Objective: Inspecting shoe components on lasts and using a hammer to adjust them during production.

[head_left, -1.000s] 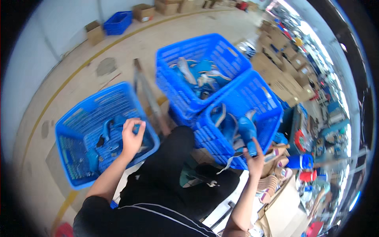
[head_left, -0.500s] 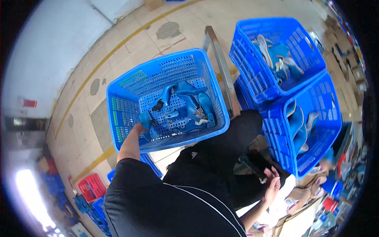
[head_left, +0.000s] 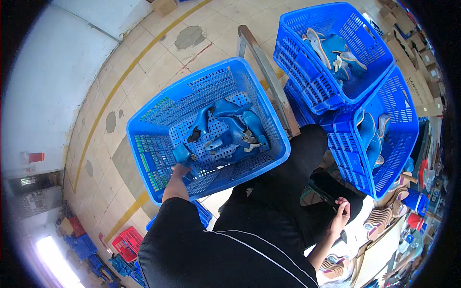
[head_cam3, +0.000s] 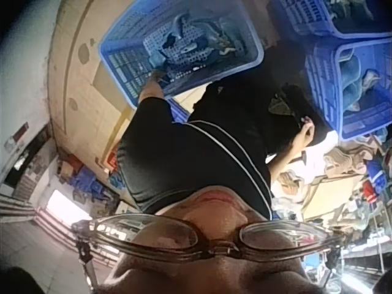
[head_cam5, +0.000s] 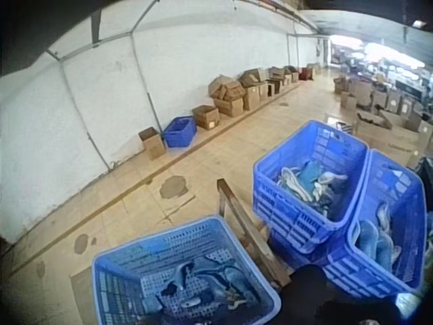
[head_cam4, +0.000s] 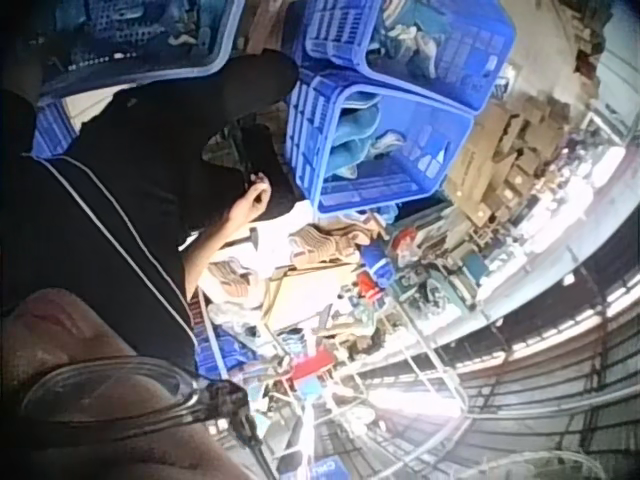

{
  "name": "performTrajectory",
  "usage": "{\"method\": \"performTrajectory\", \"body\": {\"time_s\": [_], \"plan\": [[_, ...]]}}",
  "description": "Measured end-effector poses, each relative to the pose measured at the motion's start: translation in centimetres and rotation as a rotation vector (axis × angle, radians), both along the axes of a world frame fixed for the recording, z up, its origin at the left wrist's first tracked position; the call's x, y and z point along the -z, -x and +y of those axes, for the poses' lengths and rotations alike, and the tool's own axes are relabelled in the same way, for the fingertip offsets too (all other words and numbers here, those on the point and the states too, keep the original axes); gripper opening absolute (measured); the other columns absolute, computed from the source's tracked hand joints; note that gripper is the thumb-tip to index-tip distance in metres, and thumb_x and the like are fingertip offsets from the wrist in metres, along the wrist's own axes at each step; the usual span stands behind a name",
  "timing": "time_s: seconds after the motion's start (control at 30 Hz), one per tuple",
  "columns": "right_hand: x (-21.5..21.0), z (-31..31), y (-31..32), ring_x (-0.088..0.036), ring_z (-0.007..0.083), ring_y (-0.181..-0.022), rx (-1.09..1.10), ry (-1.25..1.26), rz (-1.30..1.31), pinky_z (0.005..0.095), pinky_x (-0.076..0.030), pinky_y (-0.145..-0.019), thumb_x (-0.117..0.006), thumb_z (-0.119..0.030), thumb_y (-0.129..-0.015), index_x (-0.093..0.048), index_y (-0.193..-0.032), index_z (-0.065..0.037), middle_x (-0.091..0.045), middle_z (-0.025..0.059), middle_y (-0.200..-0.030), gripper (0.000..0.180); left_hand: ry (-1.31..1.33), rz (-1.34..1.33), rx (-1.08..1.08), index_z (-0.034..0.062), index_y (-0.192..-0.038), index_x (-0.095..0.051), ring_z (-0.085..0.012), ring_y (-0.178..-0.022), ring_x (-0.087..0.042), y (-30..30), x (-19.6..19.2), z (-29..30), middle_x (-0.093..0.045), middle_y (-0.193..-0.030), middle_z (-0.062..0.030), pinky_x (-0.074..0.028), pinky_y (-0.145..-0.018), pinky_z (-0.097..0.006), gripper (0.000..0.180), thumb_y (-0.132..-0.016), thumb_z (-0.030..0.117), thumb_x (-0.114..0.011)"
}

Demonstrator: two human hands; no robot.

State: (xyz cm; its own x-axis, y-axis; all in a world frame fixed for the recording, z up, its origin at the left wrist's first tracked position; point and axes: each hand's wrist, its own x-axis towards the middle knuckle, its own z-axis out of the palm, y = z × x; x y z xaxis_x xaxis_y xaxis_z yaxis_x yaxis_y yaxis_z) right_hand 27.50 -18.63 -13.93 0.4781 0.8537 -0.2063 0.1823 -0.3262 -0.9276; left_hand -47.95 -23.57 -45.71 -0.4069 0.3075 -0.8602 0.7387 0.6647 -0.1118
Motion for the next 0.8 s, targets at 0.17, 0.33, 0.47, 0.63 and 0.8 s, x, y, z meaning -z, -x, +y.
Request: {"method": "performTrajectory", "body": {"time_s": [0.17, 0.33, 0.47, 0.63, 0.8], "plan": [[1.1, 0.3, 0.3, -0.059, 0.0120, -0.093, 0.052, -0.046, -0.109, 0.0291, -0.046, -0.093, -0.054, -0.035, -0.115, -0.070, -0.115, 0.002, -0.068, 0.0039, -0.101, 0.040, -0.201, 0.007, -0.449, 0.0093, -0.159, -0.047, -0.0390, -0.146, -0.050, -2.7, 2.2, 2.1, -0.056, -0.156, -0.0185, -0.024, -0.127, -0.056, 0.116, -0.070, 0.070, -0.089], [2.0, 0.5, 0.1, -0.058, 0.0108, -0.088, 0.129, -0.054, -0.120, 0.0270, -0.045, -0.089, -0.057, -0.034, -0.114, -0.072, -0.110, 0.003, -0.067, 0.0031, -0.093, 0.040, -0.556, -0.207, -0.343, 0.0119, -0.145, -0.054, -0.0291, -0.113, -0.068, -7.3, 3.3, 3.6, -0.071, -0.124, -0.0106, -0.057, -0.090, -0.049, 0.096, -0.070, 0.050, -0.099], [2.2, 0.8, 0.7, -0.057, 0.0093, -0.086, 0.168, -0.042, -0.106, 0.0256, -0.044, -0.086, -0.058, -0.034, -0.113, -0.073, -0.108, 0.003, -0.067, 0.0021, -0.090, 0.040, -0.269, -0.735, -0.836, 0.0145, -0.130, -0.063, -0.0251, -0.081, -0.072, -10.6, 2.9, 5.1, -0.075, -0.104, -0.0072, -0.059, -0.073, -0.043, 0.062, -0.082, 0.039, -0.093], [2.3, 1.2, 1.5, -0.057, 0.0083, -0.083, 0.202, -0.070, -0.136, 0.0253, -0.044, -0.082, -0.060, -0.034, -0.112, -0.074, -0.108, 0.002, -0.067, 0.0006, -0.088, 0.038, -0.227, -0.677, -0.943, 0.0118, -0.124, -0.066, -0.0263, -0.079, -0.074, -11.4, 2.8, 4.3, -0.076, -0.100, -0.0051, -0.062, -0.071, -0.046, 0.040, -0.093, 0.030, -0.084], [3.1, 1.0, 1.2, -0.056, 0.0085, -0.081, 0.279, -0.086, -0.122, 0.0256, -0.043, -0.081, -0.059, -0.034, -0.112, -0.073, -0.105, 0.001, -0.066, 0.0012, -0.085, 0.038, 0.201, -0.679, -0.668, 0.0228, -0.145, -0.055, -0.0395, -0.101, -0.074, -4.7, 1.7, 3.9, -0.075, -0.121, -0.0088, -0.062, -0.086, -0.054, 0.065, -0.087, 0.027, -0.085]]}}
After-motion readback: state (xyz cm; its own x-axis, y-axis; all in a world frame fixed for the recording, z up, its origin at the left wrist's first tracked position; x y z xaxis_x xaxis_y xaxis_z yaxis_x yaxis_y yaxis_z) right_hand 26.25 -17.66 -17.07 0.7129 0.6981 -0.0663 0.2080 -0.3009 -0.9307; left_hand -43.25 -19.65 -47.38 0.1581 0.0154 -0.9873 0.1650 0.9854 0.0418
